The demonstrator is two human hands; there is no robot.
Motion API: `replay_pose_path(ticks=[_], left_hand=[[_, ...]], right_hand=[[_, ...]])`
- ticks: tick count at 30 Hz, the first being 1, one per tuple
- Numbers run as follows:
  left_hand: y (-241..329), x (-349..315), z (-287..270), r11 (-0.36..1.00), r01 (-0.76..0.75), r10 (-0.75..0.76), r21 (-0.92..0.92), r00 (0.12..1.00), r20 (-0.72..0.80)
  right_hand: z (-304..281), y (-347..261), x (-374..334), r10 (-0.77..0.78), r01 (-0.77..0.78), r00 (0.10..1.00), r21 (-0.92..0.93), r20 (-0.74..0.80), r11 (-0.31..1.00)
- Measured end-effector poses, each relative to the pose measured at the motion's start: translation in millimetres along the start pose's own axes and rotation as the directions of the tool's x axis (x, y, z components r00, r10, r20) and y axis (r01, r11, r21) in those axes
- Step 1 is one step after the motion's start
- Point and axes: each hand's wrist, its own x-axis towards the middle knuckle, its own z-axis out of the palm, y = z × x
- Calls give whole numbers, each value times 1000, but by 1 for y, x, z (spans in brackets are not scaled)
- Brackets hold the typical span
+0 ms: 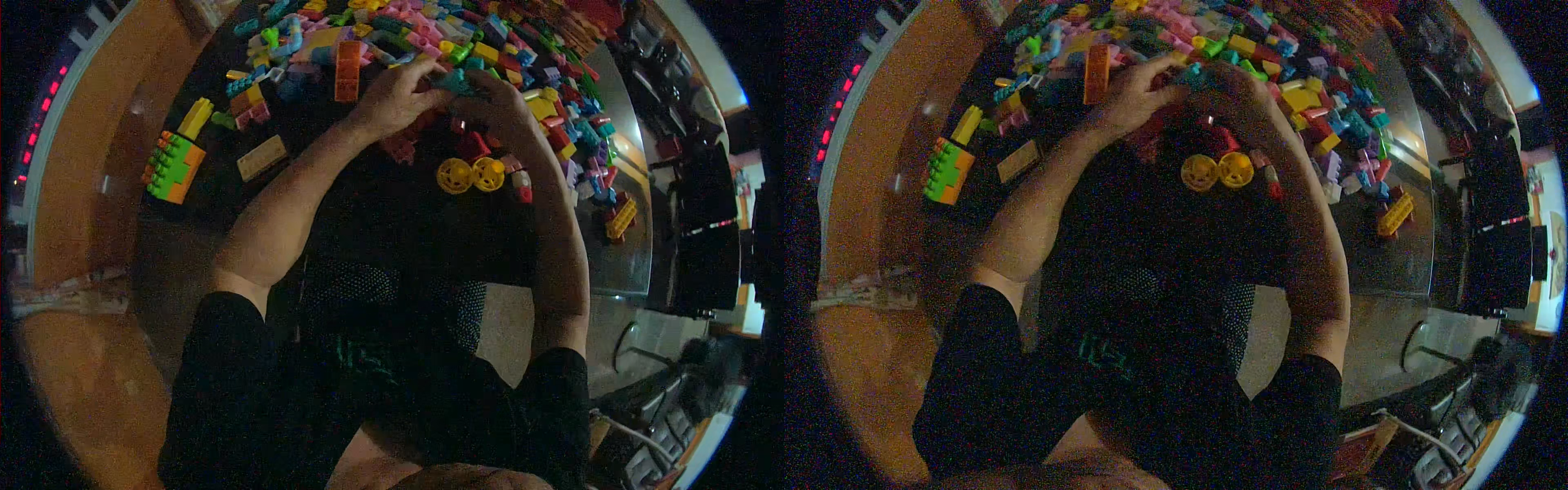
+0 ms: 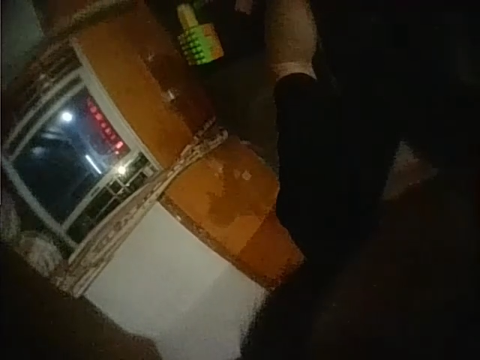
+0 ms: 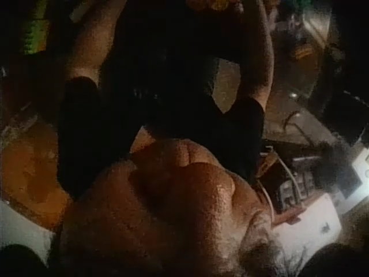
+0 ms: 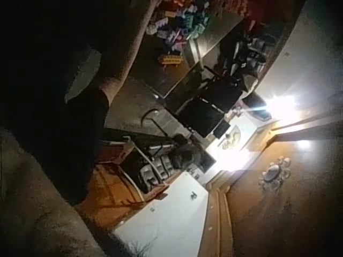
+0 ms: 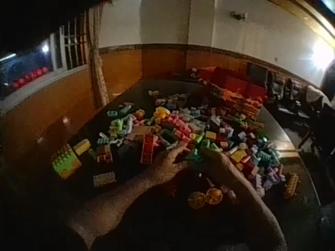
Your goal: The person is assembling colorful plastic building blocks and connecting tube pieces at a table.
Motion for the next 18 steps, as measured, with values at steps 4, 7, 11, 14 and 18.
replay_pose_path(ticks=[4,7,11,14,18], left_hand=[[8,1,-2,991,-25,11,128,995,102],[6,-2,0,996,-20,10,85,994,112],[12,-1,-3,999,34,-31,-21,987,158],[-2,6,-9,988,-71,99,-139,972,213],[-9,7,-15,986,-87,123,-146,958,258]], right_hand=[[-6,7,-4,-125,118,992,-287,-8,951],[-2,0,-9,-215,185,975,-362,-46,914],[-6,14,-3,-229,200,973,-409,-22,890],[-6,9,-3,-90,102,994,-227,65,969],[-6,7,-1,-5,7,998,-19,64,1000]])
